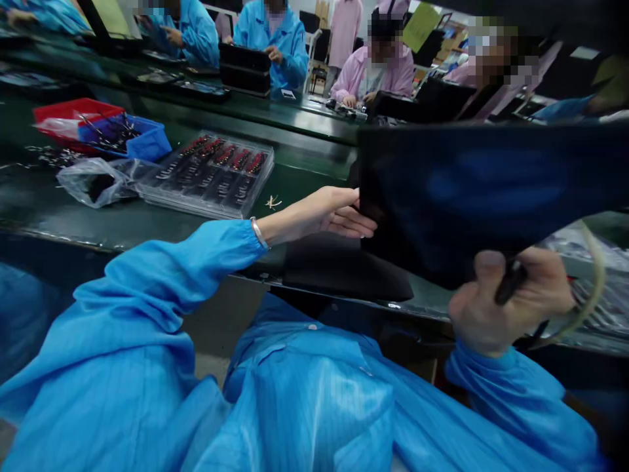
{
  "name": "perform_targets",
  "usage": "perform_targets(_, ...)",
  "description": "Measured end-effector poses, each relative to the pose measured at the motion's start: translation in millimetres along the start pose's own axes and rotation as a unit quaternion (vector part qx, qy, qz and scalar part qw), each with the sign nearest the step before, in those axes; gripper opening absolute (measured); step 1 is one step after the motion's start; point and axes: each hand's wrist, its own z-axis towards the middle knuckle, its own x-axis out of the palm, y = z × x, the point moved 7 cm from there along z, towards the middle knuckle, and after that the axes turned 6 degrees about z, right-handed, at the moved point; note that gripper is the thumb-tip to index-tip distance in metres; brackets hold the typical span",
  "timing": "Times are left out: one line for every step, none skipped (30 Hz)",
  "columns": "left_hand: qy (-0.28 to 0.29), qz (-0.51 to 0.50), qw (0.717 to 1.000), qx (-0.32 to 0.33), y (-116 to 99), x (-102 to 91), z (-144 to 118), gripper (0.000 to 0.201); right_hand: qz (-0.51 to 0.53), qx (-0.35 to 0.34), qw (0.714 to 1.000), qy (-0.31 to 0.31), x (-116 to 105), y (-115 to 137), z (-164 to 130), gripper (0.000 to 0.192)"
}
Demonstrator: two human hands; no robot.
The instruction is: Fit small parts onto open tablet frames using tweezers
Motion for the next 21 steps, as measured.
perform_targets(-0.012,-0.003,1.000,0.016,-4,4.3,-7,0.027,0.019,0.018,0.999,-0.024,2,-3,1,0.019)
perform_targets(-0.029,0.014,0.999,0.033,-9,7.4,-12,0.023,0.036,0.054,0.998,-0.019,7,-8,2,0.021)
perform_targets(-0.046,0.043,0.997,0.047,-14,9.9,-16,0.019,0.050,0.099,0.994,-0.011,11,-14,3,0.024)
perform_targets(-0.067,0.076,0.993,0.059,-18,11.4,-18,0.016,0.062,0.148,0.987,0.000,15,-20,2,0.026)
perform_targets(-0.089,0.108,0.988,0.070,-22,12.0,-20,0.015,0.073,0.195,0.978,0.013,17,-25,1,0.029)
perform_targets(-0.111,0.133,0.981,0.081,-26,12.0,-21,0.016,0.081,0.237,0.968,0.026,19,-29,-2,0.031)
perform_targets(-0.129,0.148,0.976,0.091,-28,11.8,-22,0.018,0.089,0.275,0.957,0.037,20,-31,-6,0.032)
perform_targets(-0.143,0.152,0.973,0.096,-29,11.4,-22,0.021,0.096,0.311,0.944,0.046,21,-34,-11,0.034)
perform_targets(-0.152,0.145,0.973,0.097,-28,11.0,-23,0.026,0.102,0.342,0.933,0.049,21,-35,-15,0.035)
perform_targets(-0.156,0.129,0.975,0.091,-25,10.5,-23,0.031,0.106,0.367,0.923,0.048,20,-36,-19,0.035)
perform_targets(-0.158,0.108,0.978,0.081,-21,10.0,-22,0.037,0.106,0.387,0.915,0.046,20,-37,-23,0.034)
perform_targets(-0.158,0.085,0.981,0.068,-17,9.4,-21,0.042,0.104,0.402,0.909,0.046,20,-38,-26,0.033)
perform_targets(-0.159,0.065,0.984,0.054,-13,8.6,-20,0.045,0.099,0.413,0.904,0.048,20,-39,-28,0.032)
perform_targets(-0.161,0.050,0.985,0.039,-8,7.6,-19,0.047,0.094,0.418,0.902,0.053,21,-40,-30,0.032)
perform_targets(-0.164,0.040,0.985,0.024,-4,6.3,-17,0.049,0.089,0.422,0.900,0.062,22,-41,-31,0.032)
perform_targets(-0.168,0.034,0.985,0.008,0,4.8,-16,0.049,0.086,0.426,0.898,0.071,23,-43,-31,0.031)
perform_targets(-0.172,0.031,0.985,-0.006,4,3.0,-14,0.050,0.083,0.429,0.896,0.076,23,-45,-32,0.029)
perform_targets(-0.176,0.029,0.984,-0.019,8,1.2,-12,0.050,0.082,0.432,0.895,0.076,22,-48,-32,0.027)
perform_targets(-0.179,0.028,0.983,-0.031,11,-0.6,-10,0.050,0.082,0.438,0.893,0.069,21,-51,-33,0.025)
perform_targets(-0.180,0.027,0.983,-0.039,14,-2.3,-8,0.050,0.084,0.448,0.888,0.058,18,-55,-34,0.024)
perform_targets(-0.180,0.026,0.982,-0.046,17,-3.7,-7,0.050,0.088,0.460,0.882,0.046,16,-59,-36,0.025)
